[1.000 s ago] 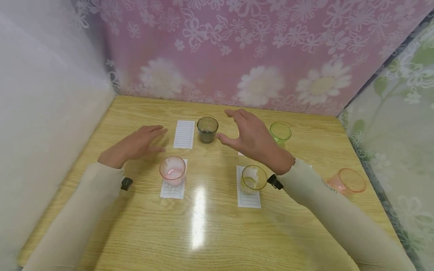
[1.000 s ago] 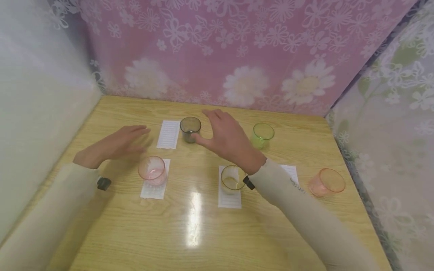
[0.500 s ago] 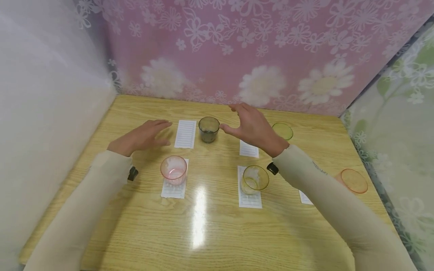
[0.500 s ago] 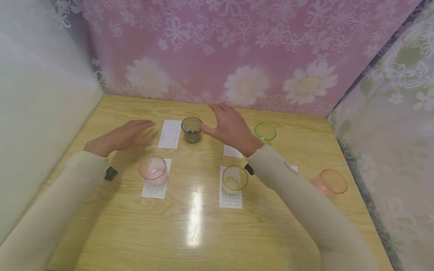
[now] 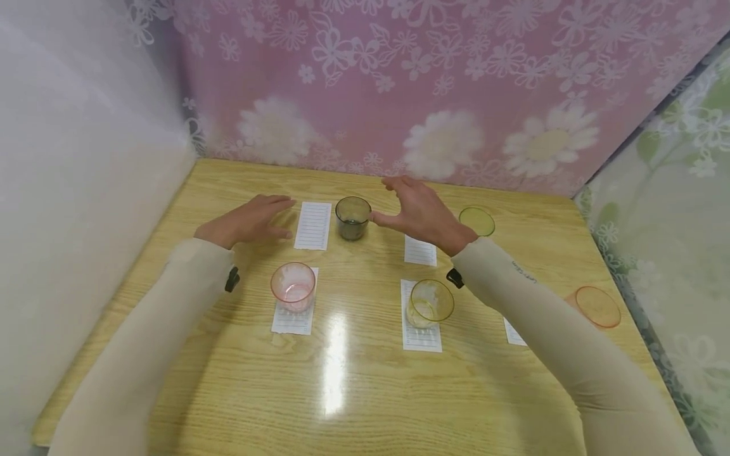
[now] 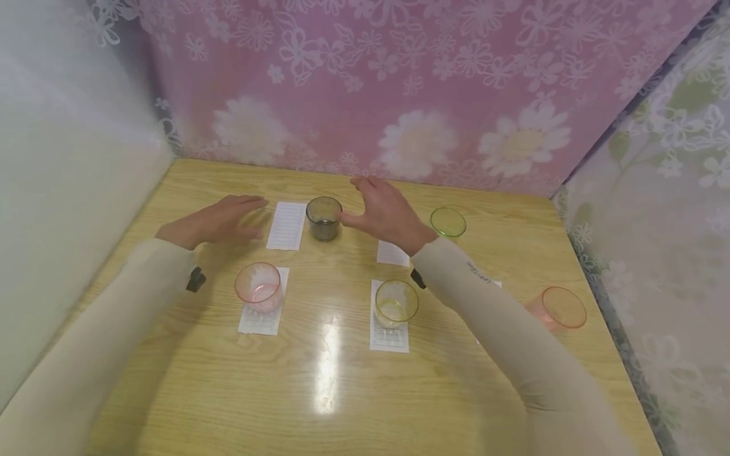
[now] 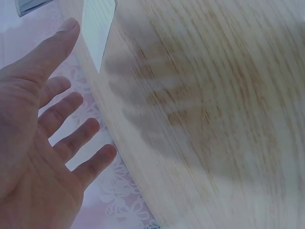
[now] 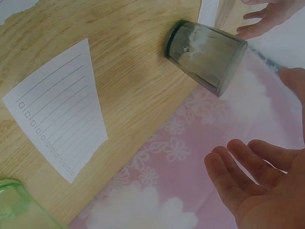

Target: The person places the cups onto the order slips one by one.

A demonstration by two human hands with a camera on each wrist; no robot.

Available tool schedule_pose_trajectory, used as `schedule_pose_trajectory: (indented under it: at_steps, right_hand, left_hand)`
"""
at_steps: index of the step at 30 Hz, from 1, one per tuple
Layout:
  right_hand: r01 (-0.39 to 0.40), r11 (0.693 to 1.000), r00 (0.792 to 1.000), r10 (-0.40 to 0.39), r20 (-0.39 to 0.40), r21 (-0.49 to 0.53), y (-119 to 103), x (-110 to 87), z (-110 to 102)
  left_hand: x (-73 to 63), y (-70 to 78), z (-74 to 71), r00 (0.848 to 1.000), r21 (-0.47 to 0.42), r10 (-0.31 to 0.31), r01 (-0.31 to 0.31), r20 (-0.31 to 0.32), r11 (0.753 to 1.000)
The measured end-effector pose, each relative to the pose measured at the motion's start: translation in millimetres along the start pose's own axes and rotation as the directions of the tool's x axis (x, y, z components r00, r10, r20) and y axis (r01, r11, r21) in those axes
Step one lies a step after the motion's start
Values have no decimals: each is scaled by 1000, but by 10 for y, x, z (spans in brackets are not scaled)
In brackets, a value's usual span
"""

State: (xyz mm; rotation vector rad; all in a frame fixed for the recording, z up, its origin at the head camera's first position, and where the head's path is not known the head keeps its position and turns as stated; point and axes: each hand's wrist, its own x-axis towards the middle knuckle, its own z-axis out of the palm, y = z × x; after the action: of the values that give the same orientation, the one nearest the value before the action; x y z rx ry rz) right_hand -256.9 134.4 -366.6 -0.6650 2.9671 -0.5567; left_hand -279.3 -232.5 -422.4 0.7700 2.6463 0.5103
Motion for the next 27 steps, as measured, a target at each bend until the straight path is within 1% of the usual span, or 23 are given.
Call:
schedule_pose_trajectory:
  at_steps: [5,8,13,16,22,27]
  right_hand:
    - [-4,1000,999,3,42,21,53,58,68]
    - [13,999,998,-15,57,36,70,106,118]
    - [24,997,996,-30,90,77,83,168,195]
    - [20,996,994,-29,104,90,82,184,214]
    - [11,996,993,-22,117,91,79,234,226]
    - [6,992,991,-23,133,127,84,276,241]
  left_hand:
    - [88,-4,9,1000,33,-2,2,12,999]
    - [127,-24,28,1000,39,-16,15,24,999]
    - [191,-55,83,999,37,-15,14,36,999]
    - [230,-61,102,999,36,-18,17,45,999]
    - [303,-77,128,998,62,-29,26,52,998]
    - [331,-89,150,997,64,-40,36,61,997]
